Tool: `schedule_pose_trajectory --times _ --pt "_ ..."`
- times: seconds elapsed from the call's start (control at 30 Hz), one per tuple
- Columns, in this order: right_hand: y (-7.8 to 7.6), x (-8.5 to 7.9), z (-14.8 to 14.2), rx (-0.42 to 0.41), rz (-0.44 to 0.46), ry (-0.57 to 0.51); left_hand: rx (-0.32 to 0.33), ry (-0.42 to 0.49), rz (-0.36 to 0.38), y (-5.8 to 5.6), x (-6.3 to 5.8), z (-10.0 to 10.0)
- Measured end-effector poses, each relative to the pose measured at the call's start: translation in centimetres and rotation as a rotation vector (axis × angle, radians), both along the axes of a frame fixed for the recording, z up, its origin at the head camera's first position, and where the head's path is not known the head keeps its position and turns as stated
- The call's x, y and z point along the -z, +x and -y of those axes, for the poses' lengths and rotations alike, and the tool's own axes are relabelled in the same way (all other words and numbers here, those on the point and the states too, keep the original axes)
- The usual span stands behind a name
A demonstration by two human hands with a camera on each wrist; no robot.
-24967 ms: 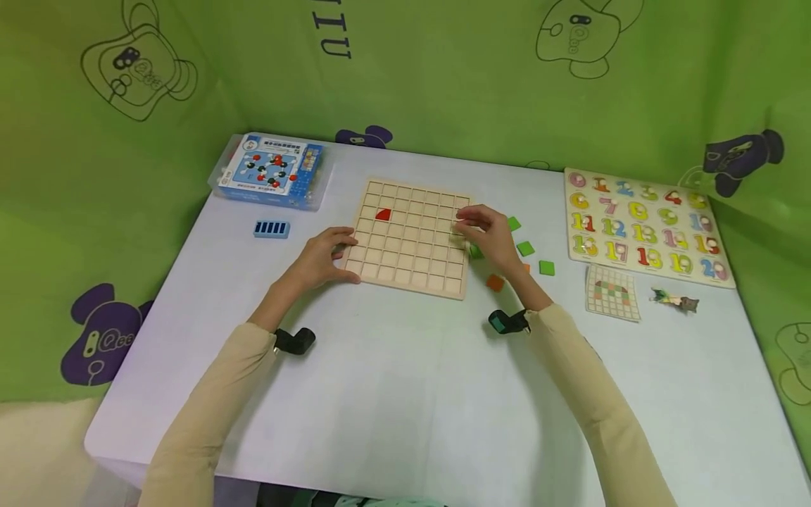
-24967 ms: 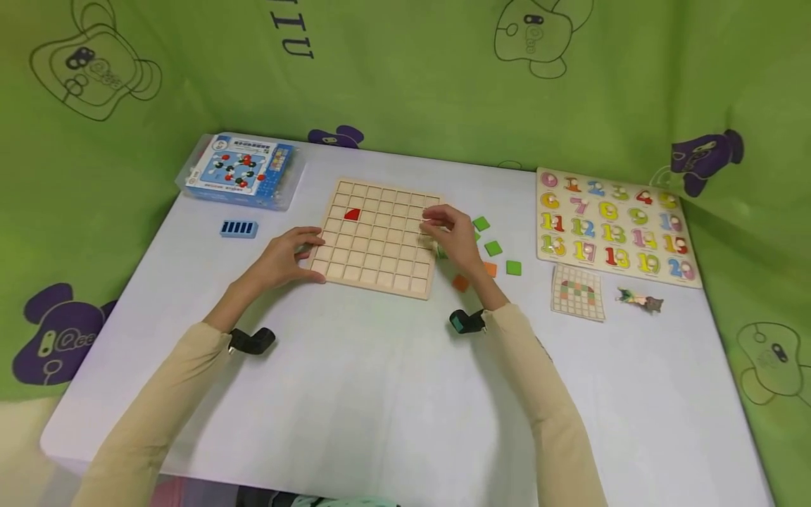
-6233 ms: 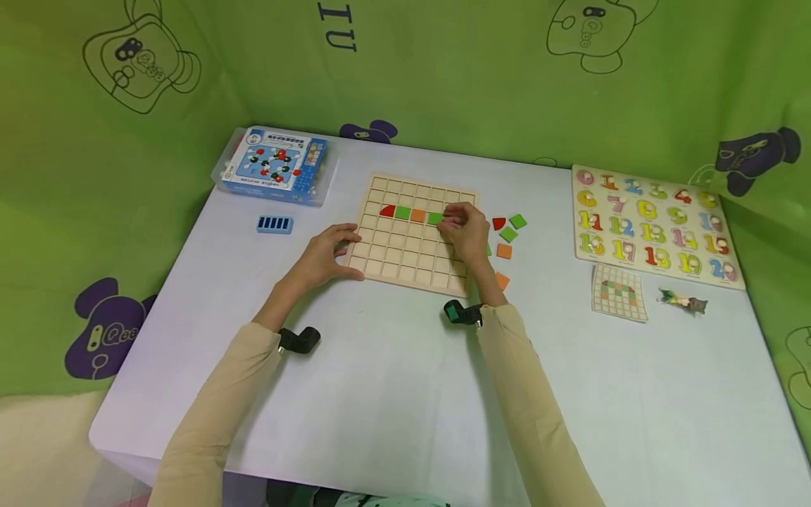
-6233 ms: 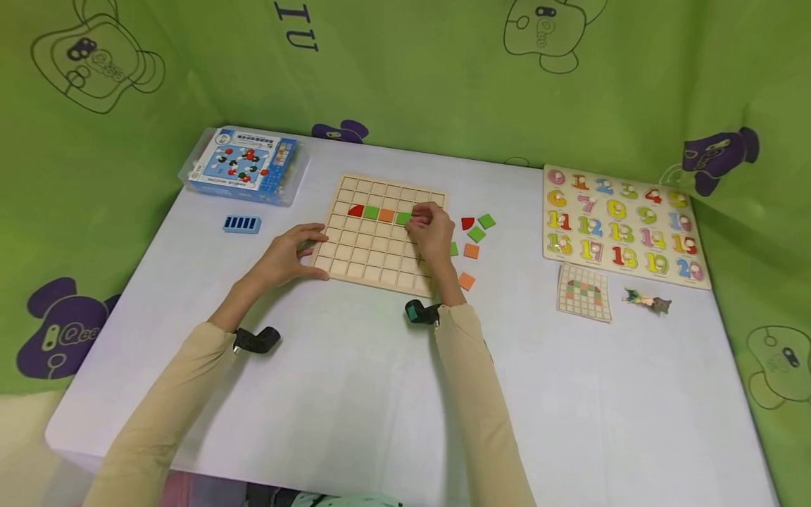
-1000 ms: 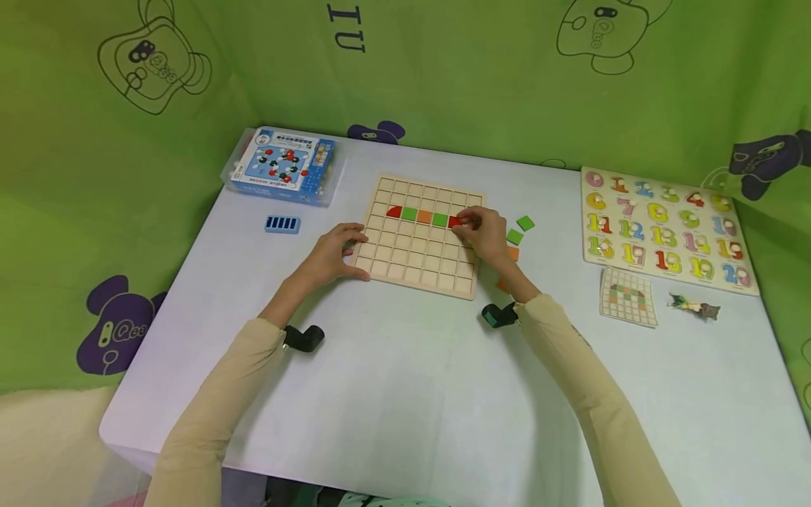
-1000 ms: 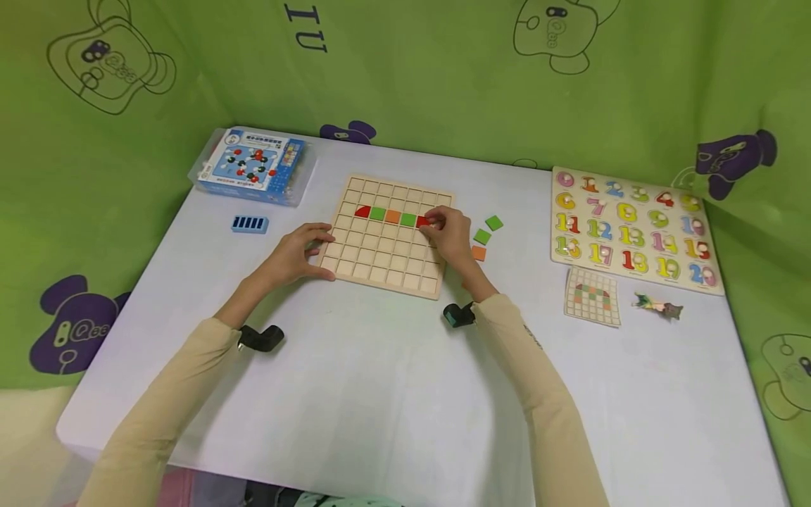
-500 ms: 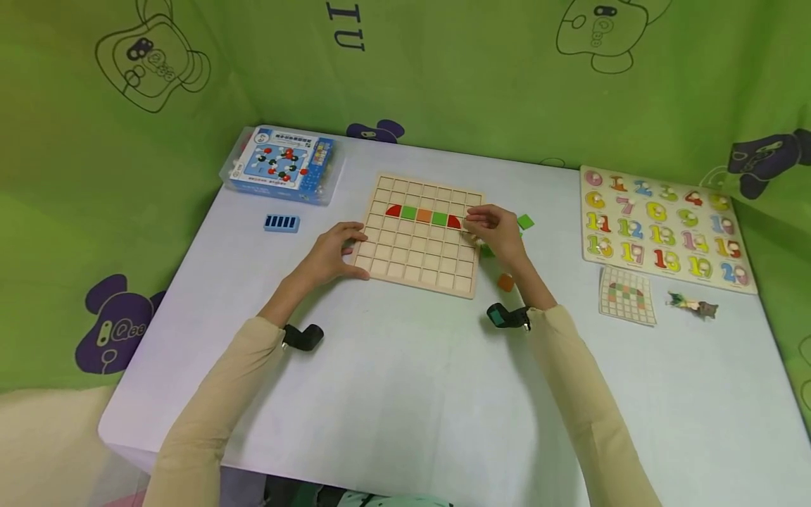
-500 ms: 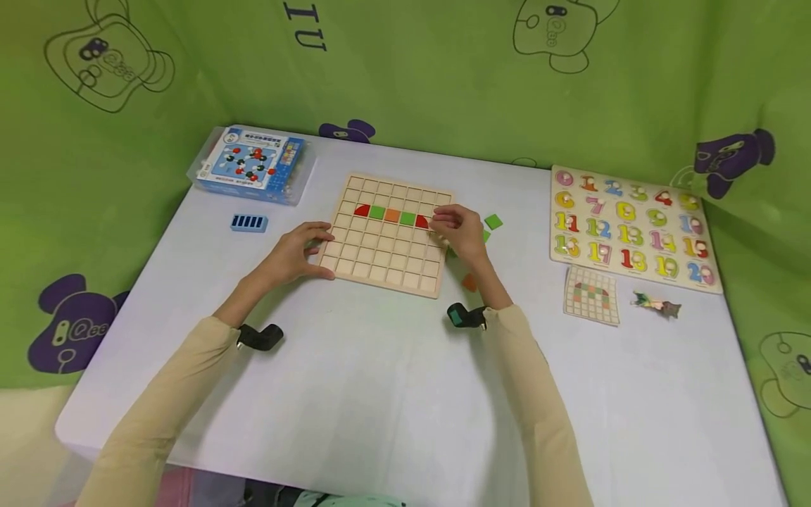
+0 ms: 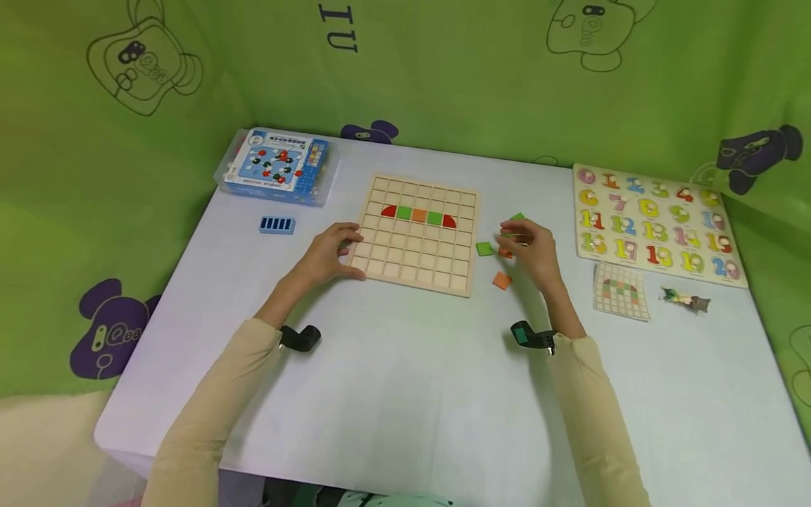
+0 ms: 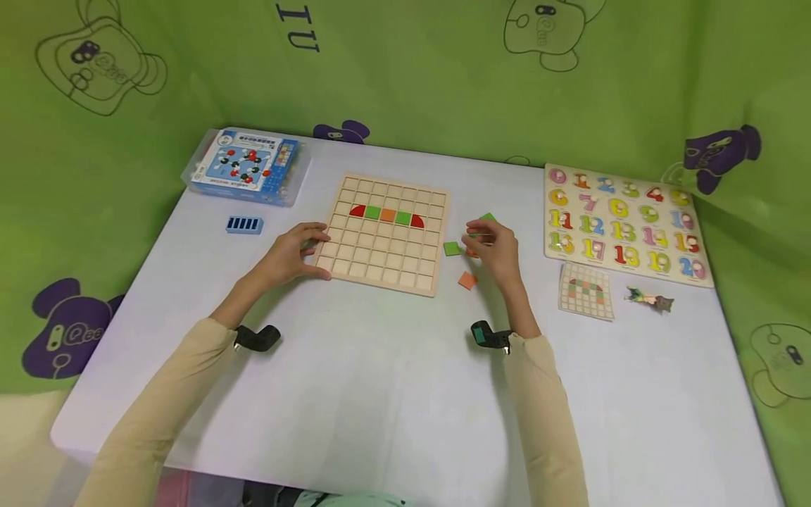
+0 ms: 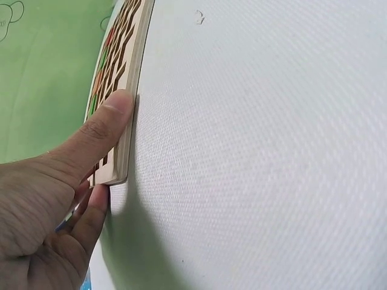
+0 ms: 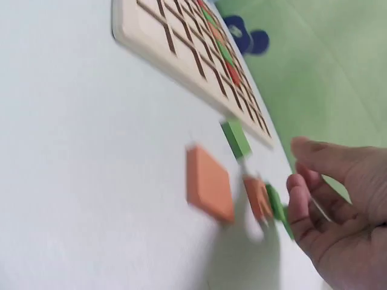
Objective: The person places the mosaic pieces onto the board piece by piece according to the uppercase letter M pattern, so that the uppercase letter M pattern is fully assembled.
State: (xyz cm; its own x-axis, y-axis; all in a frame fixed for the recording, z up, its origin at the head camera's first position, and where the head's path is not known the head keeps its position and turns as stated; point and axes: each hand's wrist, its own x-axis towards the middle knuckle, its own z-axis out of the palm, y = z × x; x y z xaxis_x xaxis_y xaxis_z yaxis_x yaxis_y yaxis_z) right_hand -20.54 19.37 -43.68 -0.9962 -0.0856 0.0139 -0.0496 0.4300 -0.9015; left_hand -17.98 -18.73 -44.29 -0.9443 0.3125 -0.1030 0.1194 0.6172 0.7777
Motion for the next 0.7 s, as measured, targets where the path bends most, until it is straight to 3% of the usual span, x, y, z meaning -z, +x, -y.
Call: schedule_pose_trajectory --times 0.13,0.37,0.47,0.57,0.7 --pt "0.4 0.2 -1.8 -0.053 0.003 0.099 0.004 0.008 0.005 0.0 0.0 0.0" --pt "0.3 0.9 -2.9 -0.119 0.069 0.125 0.003 0.01 -0.01 0.2 0.0 0.2" --pt "0.2 1.2 -3.0 -0.109 0.047 0.119 0.009 0.018 -0.016 0.2 0.1 0.2" --pt "-0.1 1.5 -3.3 -0.075 0.05 0.047 0.012 0.026 -0.018 0.2 0.1 0.2" --pt "-0.8 1.8 -3.9 0.013 0.052 -0.044 0.009 0.032 -0.019 0.2 0.1 0.2"
